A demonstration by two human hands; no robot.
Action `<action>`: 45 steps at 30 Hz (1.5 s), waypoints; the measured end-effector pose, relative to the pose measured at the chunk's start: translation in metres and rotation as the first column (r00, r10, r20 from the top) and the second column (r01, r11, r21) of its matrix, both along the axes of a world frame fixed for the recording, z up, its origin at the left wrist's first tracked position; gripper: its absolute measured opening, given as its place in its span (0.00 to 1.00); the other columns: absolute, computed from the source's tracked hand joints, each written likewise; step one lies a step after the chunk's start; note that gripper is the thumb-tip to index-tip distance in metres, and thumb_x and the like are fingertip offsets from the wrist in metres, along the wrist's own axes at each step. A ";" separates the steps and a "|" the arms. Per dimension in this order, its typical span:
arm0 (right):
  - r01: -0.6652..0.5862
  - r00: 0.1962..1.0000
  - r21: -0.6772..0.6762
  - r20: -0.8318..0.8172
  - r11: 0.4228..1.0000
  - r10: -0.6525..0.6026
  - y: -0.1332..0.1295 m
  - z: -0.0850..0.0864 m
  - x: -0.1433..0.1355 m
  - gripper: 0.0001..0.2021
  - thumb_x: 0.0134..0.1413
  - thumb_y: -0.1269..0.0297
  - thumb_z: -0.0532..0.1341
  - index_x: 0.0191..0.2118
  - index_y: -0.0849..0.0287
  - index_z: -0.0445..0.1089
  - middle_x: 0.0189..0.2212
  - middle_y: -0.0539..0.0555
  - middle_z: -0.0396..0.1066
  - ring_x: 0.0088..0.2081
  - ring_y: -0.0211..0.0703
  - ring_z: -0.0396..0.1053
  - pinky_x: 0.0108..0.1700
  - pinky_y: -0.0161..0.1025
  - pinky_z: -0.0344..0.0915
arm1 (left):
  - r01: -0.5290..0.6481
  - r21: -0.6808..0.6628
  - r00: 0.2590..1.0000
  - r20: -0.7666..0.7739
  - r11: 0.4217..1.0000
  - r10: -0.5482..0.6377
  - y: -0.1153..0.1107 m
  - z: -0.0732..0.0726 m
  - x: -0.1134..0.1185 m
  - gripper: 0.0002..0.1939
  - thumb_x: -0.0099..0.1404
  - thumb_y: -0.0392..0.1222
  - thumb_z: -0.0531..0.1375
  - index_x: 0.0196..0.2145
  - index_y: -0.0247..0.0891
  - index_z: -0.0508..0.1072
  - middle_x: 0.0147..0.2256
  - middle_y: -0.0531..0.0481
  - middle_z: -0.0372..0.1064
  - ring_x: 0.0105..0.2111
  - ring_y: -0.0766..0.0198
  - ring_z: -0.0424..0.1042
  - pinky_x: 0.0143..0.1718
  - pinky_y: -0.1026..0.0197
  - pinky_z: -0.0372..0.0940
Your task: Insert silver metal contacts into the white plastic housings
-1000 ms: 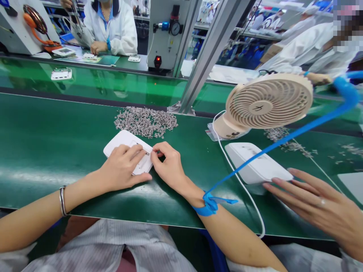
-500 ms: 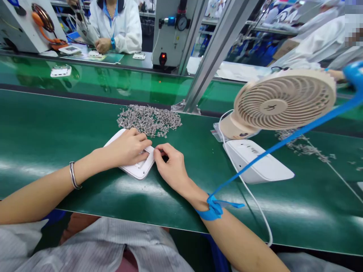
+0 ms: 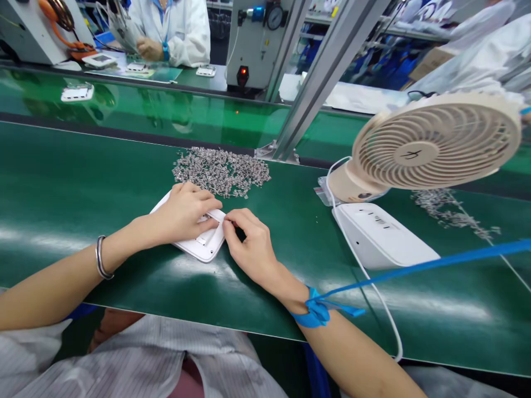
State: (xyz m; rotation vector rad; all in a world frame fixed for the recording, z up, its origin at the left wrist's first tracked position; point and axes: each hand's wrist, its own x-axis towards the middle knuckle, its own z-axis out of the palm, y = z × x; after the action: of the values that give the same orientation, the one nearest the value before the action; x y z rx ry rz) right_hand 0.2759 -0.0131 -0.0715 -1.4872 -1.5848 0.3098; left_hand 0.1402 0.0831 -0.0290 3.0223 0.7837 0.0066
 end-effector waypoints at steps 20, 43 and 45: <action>0.003 0.984 0.013 0.177 1.000 -0.006 -0.007 -0.009 -0.009 0.10 0.58 0.67 0.53 0.38 0.59 0.72 0.40 0.58 0.66 0.31 0.38 0.68 0.38 0.42 0.67 | -0.156 -0.128 0.988 -0.004 0.979 0.157 0.005 0.005 -0.005 0.16 0.60 0.45 0.51 0.39 0.37 0.74 0.36 0.42 0.72 0.41 0.47 0.64 0.43 0.47 0.52; -0.015 0.982 0.011 0.190 1.000 0.012 0.000 -0.010 -0.008 0.10 0.58 0.66 0.53 0.36 0.59 0.72 0.40 0.58 0.66 0.33 0.39 0.67 0.39 0.43 0.66 | -0.277 -0.249 0.951 0.066 0.928 0.301 0.002 0.010 -0.003 0.17 0.58 0.44 0.53 0.43 0.41 0.73 0.43 0.44 0.70 0.46 0.48 0.65 0.46 0.46 0.55; -0.014 0.995 0.006 0.095 1.000 0.013 0.001 -0.012 -0.008 0.08 0.57 0.67 0.54 0.37 0.59 0.71 0.39 0.57 0.67 0.37 0.41 0.68 0.40 0.41 0.66 | -0.283 -0.275 0.941 0.105 0.919 0.322 0.005 0.010 -0.010 0.20 0.59 0.44 0.52 0.49 0.44 0.69 0.49 0.47 0.66 0.48 0.51 0.64 0.48 0.48 0.55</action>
State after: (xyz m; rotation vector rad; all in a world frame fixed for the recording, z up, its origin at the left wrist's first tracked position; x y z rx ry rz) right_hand 0.2681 -0.0124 -0.0837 -1.5063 -1.6699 0.2448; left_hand 0.1303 0.0876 -0.0185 2.5968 1.1321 0.1236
